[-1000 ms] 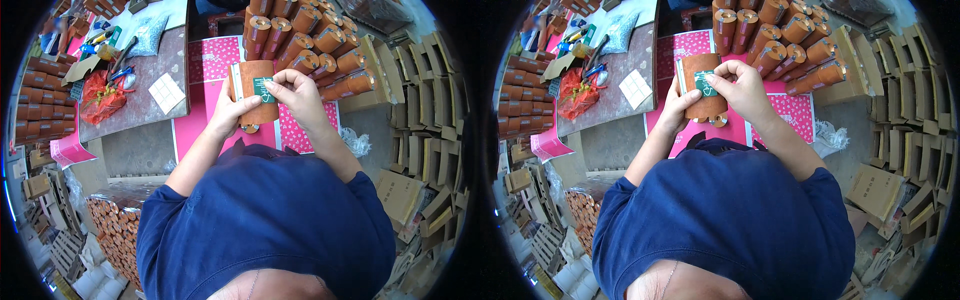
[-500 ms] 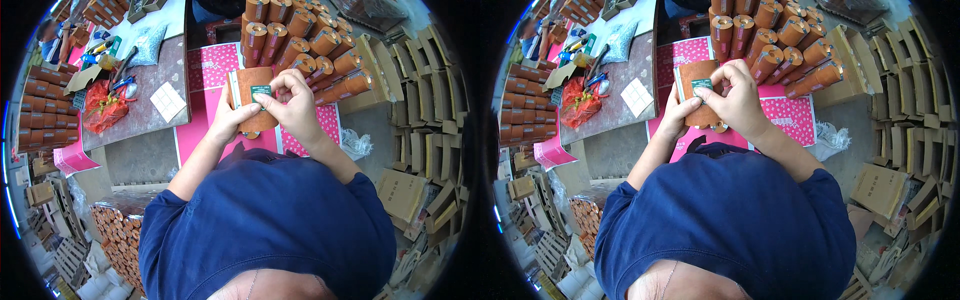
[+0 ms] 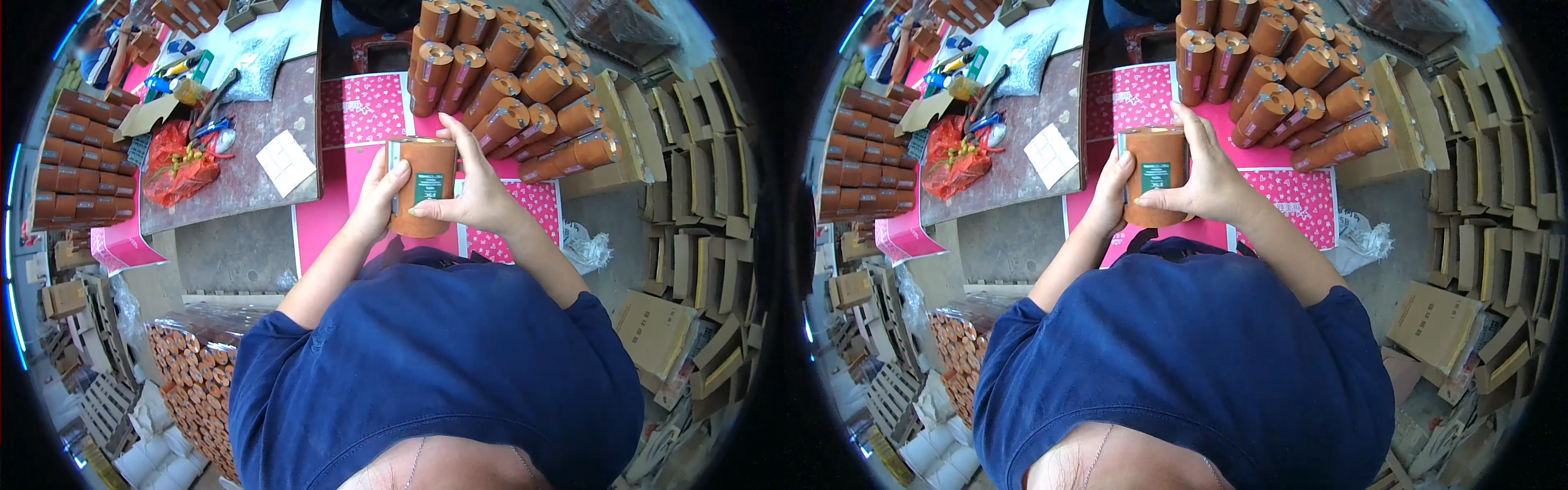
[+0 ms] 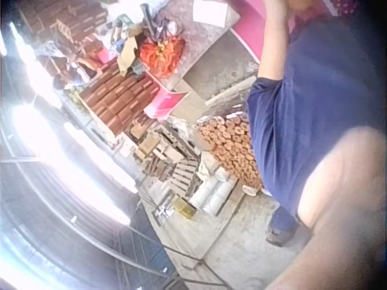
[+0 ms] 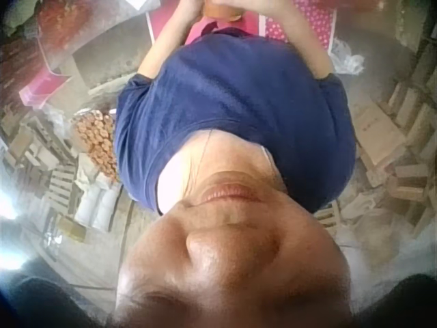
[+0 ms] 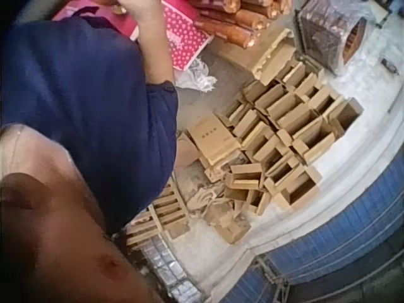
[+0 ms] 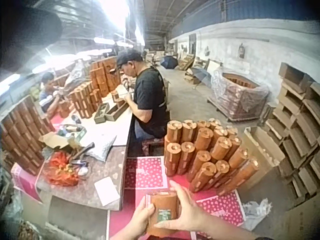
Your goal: Applying green adhesive labels to brown cylindrical furniture components and organizing them on a pallet.
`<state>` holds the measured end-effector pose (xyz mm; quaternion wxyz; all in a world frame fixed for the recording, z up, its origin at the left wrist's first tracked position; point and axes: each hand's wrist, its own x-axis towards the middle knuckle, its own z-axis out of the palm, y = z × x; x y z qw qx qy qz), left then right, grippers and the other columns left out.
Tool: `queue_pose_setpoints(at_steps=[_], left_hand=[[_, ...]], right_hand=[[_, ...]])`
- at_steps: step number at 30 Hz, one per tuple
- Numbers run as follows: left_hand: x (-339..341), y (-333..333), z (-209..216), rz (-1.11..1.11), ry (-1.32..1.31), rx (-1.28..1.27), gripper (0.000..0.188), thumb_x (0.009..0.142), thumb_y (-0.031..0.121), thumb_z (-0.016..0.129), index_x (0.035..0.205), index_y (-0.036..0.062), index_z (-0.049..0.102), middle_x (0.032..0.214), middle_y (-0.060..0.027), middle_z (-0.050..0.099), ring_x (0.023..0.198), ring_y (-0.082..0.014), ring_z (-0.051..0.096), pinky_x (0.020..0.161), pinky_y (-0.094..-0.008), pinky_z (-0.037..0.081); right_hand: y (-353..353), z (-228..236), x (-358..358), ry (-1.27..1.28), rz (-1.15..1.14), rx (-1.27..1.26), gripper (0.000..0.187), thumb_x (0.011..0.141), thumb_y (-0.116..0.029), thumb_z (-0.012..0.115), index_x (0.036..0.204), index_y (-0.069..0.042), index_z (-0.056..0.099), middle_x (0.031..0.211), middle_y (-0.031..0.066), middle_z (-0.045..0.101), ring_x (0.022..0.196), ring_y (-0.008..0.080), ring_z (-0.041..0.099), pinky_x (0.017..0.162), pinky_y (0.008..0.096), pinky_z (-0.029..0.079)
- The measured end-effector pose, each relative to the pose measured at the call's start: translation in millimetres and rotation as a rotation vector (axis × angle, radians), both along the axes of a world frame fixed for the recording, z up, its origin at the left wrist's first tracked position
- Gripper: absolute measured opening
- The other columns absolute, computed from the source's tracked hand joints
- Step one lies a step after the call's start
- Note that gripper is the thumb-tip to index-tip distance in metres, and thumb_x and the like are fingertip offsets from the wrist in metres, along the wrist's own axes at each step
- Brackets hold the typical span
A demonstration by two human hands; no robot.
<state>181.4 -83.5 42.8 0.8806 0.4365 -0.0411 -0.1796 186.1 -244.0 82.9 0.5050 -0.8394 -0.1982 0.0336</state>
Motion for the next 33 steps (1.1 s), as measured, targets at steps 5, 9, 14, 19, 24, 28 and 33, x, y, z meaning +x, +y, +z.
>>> queue_pose_setpoints(at_steps=[5, 9, 14, 19, 24, 28, 33], left_hand=[[-2.0, 12.2, -29.7, 0.071, -0.128, 0.254, 0.047, 0.085, 0.028, 0.049, 0.121, 0.0033, 0.032, 0.112, -0.0094, 0.045, 0.103, -0.0157, 0.045, 0.087, -0.0296, 0.038], [-10.2, 30.3, -53.8, 0.065, -0.202, 0.492, 0.056, 0.080, 0.032, 0.055, 0.121, 0.0020, 0.032, 0.111, -0.0127, 0.047, 0.104, -0.0191, 0.045, 0.087, -0.0314, 0.038], [-16.9, 65.1, -85.7, -0.025, -0.143, 0.701, 0.058, 0.079, 0.036, 0.055, 0.122, 0.0034, 0.034, 0.113, -0.0169, 0.047, 0.106, -0.0248, 0.046, 0.088, -0.0333, 0.037], [-13.6, 126.1, -133.8, 0.410, 0.050, 0.836, 0.045, 0.081, 0.026, 0.056, 0.115, 0.0008, 0.041, 0.099, -0.0127, 0.052, 0.092, -0.0181, 0.050, 0.081, -0.0293, 0.040], [-4.4, 202.9, -162.9, 0.677, 0.248, 1.018, 0.042, 0.077, 0.019, 0.060, 0.112, 0.0011, 0.044, 0.100, -0.0099, 0.052, 0.082, -0.0125, 0.050, 0.066, -0.0228, 0.042], [18.1, 226.9, -162.9, 0.720, 0.355, 1.053, 0.051, 0.072, 0.020, 0.064, 0.112, -0.0017, 0.043, 0.098, -0.0107, 0.053, 0.075, -0.0130, 0.050, 0.059, -0.0235, 0.041], [48.3, 251.5, -193.5, 0.620, 0.387, 1.258, 0.066, 0.067, 0.024, 0.068, 0.117, -0.0055, 0.038, 0.098, -0.0135, 0.053, 0.079, -0.0149, 0.052, 0.062, -0.0256, 0.043]], right_hand=[[6.5, -17.4, 14.1, 0.231, 0.089, -0.051, 0.100, 0.051, -0.030, 0.079, 0.128, -0.002, 0.023, 0.116, 0.0203, 0.040, 0.110, 0.0282, 0.041, 0.090, 0.0352, 0.035], [12.2, -44.5, 29.6, 0.328, 0.262, -0.191, 0.096, 0.051, -0.030, 0.079, 0.127, -0.002, 0.027, 0.116, 0.0183, 0.044, 0.109, 0.0254, 0.043, 0.090, 0.0326, 0.036], [47.0, -85.5, 25.3, 0.360, 0.287, -0.312, 0.092, 0.047, -0.028, 0.078, 0.122, 0.000, 0.031, 0.113, 0.0192, 0.042, 0.107, 0.0308, 0.042, 0.090, 0.0349, 0.036], [79.5, -169.1, 0.6, 0.364, 0.190, -0.566, 0.080, 0.049, -0.018, 0.072, 0.115, -0.005, 0.030, 0.104, 0.0197, 0.037, 0.094, 0.0395, 0.048, 0.078, 0.0433, 0.044], [97.7, -241.5, -39.2, 0.114, 0.161, -0.604, 0.066, 0.053, -0.014, 0.069, 0.110, -0.004, 0.036, 0.104, 0.0190, 0.038, 0.096, 0.0371, 0.043, 0.080, 0.0433, 0.039], [116.3, -249.1, -47.6, 0.034, 0.276, -0.608, 0.055, 0.056, -0.013, 0.065, 0.105, -0.003, 0.041, 0.102, 0.0183, 0.039, 0.095, 0.0344, 0.040, 0.078, 0.0425, 0.038], [116.7, -247.5, -57.1, 0.125, 0.266, -0.623, 0.055, 0.056, -0.011, 0.066, 0.106, -0.006, 0.045, 0.093, 0.0131, 0.043, 0.090, 0.0286, 0.041, 0.076, 0.0395, 0.036]])
